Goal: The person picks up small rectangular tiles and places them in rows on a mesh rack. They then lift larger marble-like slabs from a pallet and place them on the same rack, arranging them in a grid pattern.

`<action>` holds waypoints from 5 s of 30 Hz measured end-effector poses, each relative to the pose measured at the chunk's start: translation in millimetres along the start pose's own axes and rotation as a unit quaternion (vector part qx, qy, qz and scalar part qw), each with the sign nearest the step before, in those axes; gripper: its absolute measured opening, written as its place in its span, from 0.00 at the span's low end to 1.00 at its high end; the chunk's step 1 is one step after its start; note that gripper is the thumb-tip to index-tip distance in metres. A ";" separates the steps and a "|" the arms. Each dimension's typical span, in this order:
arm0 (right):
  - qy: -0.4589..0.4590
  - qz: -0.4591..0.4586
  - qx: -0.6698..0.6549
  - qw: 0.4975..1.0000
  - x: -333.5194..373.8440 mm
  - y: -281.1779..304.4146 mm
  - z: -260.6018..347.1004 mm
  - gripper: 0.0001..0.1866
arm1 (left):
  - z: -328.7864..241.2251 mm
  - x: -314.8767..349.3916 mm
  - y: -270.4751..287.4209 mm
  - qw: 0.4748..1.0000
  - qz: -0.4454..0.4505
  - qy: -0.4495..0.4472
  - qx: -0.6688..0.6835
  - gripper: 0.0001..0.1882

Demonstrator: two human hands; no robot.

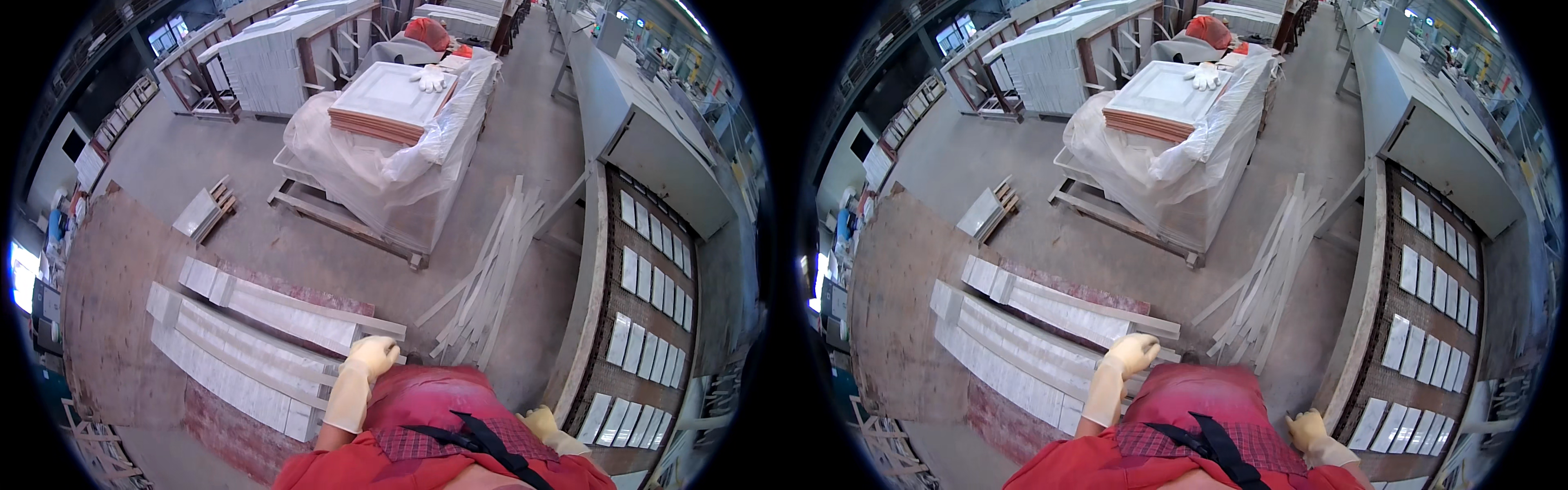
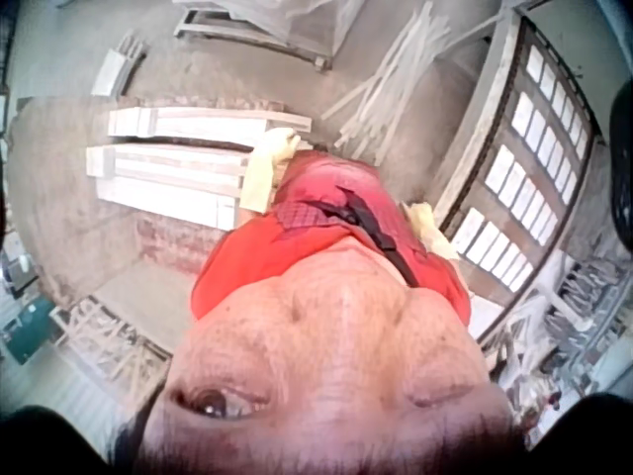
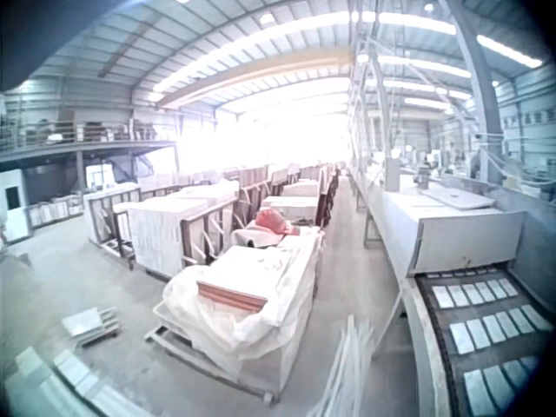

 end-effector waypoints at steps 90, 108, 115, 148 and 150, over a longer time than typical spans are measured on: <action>-0.146 0.186 -0.424 0.874 -582.4 329.8 -308.3 0.29 | 143.8 -295.4 220.6 0.935 -0.064 0.240 0.252 0.23; -0.208 0.160 -0.375 0.889 -832.6 550.4 -111.3 0.28 | 490.7 -323.1 493.1 0.924 -0.089 0.319 0.191 0.24; -0.165 0.149 -0.406 0.886 -1004.1 606.2 -5.8 0.27 | 569.0 -346.9 529.0 0.921 -0.047 0.293 0.254 0.24; 0.107 0.175 -0.340 0.918 -1745.7 999.9 558.3 0.27 | 1163.9 -448.5 948.0 0.835 -0.172 0.388 0.349 0.22; 0.076 0.201 -0.327 0.920 -1751.7 1017.9 586.9 0.27 | 1186.4 -453.9 958.4 0.824 -0.264 0.384 0.322 0.20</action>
Point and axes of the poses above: each hand's wrist, its own x-axis away from the middle knuckle, its own y-axis out of the back of the hand, z = x × y, the point moved 3 cm from there along -x, towards the middle knuckle, and after that the axes turned 5 degrees about y, right-handed, at the moved point
